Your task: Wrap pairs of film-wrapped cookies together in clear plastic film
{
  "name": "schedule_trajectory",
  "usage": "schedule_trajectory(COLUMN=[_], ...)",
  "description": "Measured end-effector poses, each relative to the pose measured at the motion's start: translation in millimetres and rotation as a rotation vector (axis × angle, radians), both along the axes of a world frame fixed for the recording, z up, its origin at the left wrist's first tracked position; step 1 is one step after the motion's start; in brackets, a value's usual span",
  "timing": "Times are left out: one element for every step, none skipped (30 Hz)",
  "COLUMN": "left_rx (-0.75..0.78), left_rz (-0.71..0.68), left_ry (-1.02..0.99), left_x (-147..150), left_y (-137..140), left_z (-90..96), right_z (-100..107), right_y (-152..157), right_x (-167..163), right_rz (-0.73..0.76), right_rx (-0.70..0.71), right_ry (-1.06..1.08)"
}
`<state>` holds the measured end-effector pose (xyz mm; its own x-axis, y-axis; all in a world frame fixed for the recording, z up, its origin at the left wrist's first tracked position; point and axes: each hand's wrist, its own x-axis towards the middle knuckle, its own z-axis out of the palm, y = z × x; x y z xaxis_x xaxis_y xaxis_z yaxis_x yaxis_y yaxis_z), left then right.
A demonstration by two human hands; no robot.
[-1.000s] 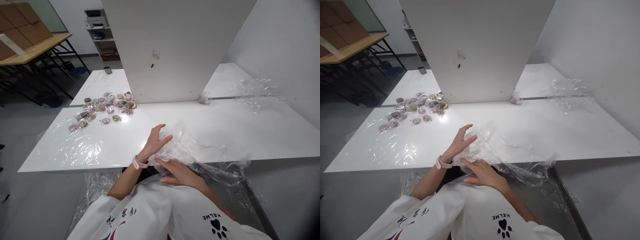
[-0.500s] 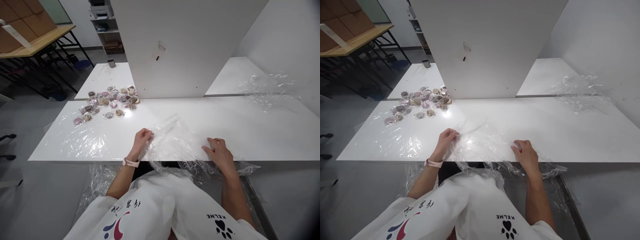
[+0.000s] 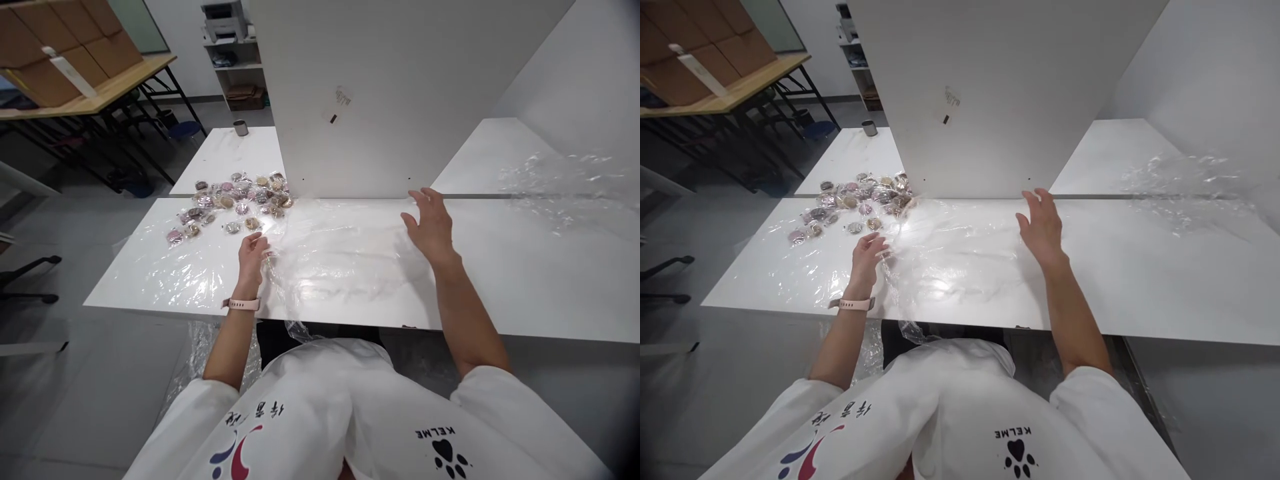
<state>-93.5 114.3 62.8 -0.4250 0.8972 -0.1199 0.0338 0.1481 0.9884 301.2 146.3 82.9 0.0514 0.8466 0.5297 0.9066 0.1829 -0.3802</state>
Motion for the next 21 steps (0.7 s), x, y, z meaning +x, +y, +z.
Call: schedule_trajectory(left_rx=[0.061,0.149,0.256,0.361,0.442,0.481,0.47,0.413,0.322,0.212,0.105,0.023,-0.02,-0.023,0.006,0.054,0.098,0.1,0.053,-0.016,-0.083], left_rz=[0.077,0.148,0.195,0.193,0.131,0.014,-0.151,-0.343,-0.533,-0.692,-0.801,-0.849,-0.831,-0.752,-0.625,-0.465,-0.3,-0.149,-0.054,-0.014,-0.012], left_ry=[0.108,0.237,0.367,0.481,0.572,0.644,0.696,0.727,0.734,0.708,0.649,0.573,0.507,0.478,0.5,0.567,0.677,0.788,0.867,0.908,0.921], left_x=[2,6,11,16,22,27,32,35,36,35,34,31,28,25,22,19,17,15,13,12,11], left_y=[-3,-8,-16,-24,-33,-42,-51,-58,-63,-65,-64,-59,-51,-40,-25,-8,11,30,48,66,80], left_z=[1.2,2.3,3.0,3.3,2.9,2.0,0.7,-0.6,-1.7,-2.1,-1.4,0.3,3.0,6.2,9.5,12.1,13.6,13.5,11.6,7.9,2.7], right_z=[-3,-9,-17,-26,-35,-43,-48,-51,-51,-47,-42,-35,-29,-25,-23,-25,-31,-39,-50,-60,-71], right_y=[-6,-16,-29,-44,-60,-76,-90,-101,-110,-115,-117,-116,-112,-106,-99,-90,-81,-72,-64,-57,-52], right_x=[-13,-26,-40,-53,-64,-71,-75,-74,-69,-62,-54,-47,-41,-38,-38,-41,-46,-52,-59,-65,-69], right_rz=[0.045,0.114,0.204,0.306,0.402,0.47,0.514,0.541,0.557,0.566,0.56,0.535,0.498,0.453,0.409,0.373,0.342,0.311,0.277,0.242,0.215], right_rx=[0.017,0.015,-0.01,-0.056,-0.124,-0.196,-0.269,-0.339,-0.405,-0.475,-0.544,-0.602,-0.638,-0.641,-0.606,-0.539,-0.46,-0.392,-0.349,-0.332,-0.335], right_ry=[0.003,0.012,0.023,0.022,0.004,-0.022,-0.046,-0.064,-0.071,-0.065,-0.047,-0.022,0.005,0.029,0.047,0.057,0.053,0.035,0.001,-0.047,-0.103])
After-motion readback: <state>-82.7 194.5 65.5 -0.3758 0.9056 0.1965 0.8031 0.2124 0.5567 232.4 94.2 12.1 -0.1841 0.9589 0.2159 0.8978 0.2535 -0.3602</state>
